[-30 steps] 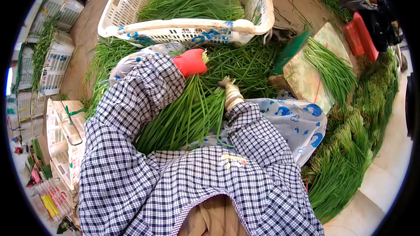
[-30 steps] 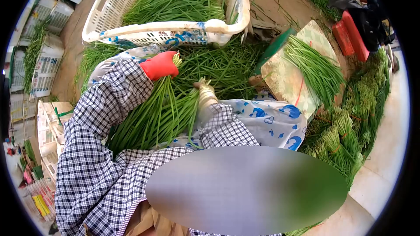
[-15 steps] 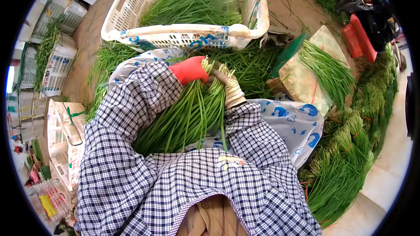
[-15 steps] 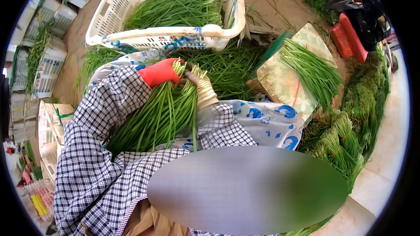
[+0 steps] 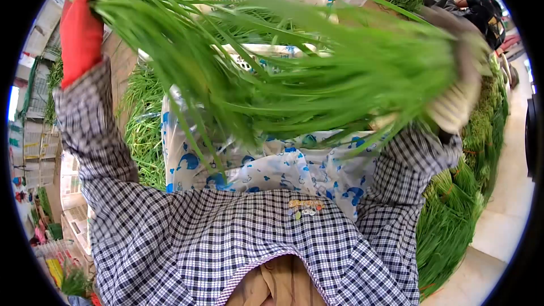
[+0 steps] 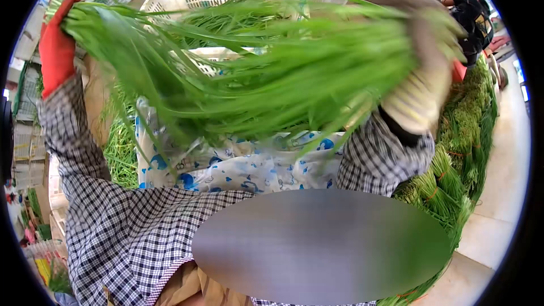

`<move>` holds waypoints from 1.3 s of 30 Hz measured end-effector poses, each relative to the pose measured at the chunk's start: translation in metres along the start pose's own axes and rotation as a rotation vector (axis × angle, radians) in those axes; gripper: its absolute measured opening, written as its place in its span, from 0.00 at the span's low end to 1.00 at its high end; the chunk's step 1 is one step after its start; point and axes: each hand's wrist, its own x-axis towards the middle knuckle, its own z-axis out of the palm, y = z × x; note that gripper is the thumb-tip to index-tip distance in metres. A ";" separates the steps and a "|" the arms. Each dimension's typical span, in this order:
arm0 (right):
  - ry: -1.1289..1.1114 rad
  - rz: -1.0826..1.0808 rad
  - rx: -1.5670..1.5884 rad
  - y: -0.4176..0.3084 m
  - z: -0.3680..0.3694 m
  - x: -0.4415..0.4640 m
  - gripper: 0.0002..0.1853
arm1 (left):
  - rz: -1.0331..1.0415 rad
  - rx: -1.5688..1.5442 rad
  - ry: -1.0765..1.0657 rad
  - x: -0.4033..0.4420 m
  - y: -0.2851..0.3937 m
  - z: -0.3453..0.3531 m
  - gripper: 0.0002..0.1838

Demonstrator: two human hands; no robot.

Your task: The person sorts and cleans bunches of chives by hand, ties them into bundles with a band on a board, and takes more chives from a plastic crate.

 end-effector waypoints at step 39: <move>0.347 0.847 0.746 0.195 0.073 -0.165 0.28 | -0.894 -0.560 -0.760 -0.233 -0.145 0.132 0.48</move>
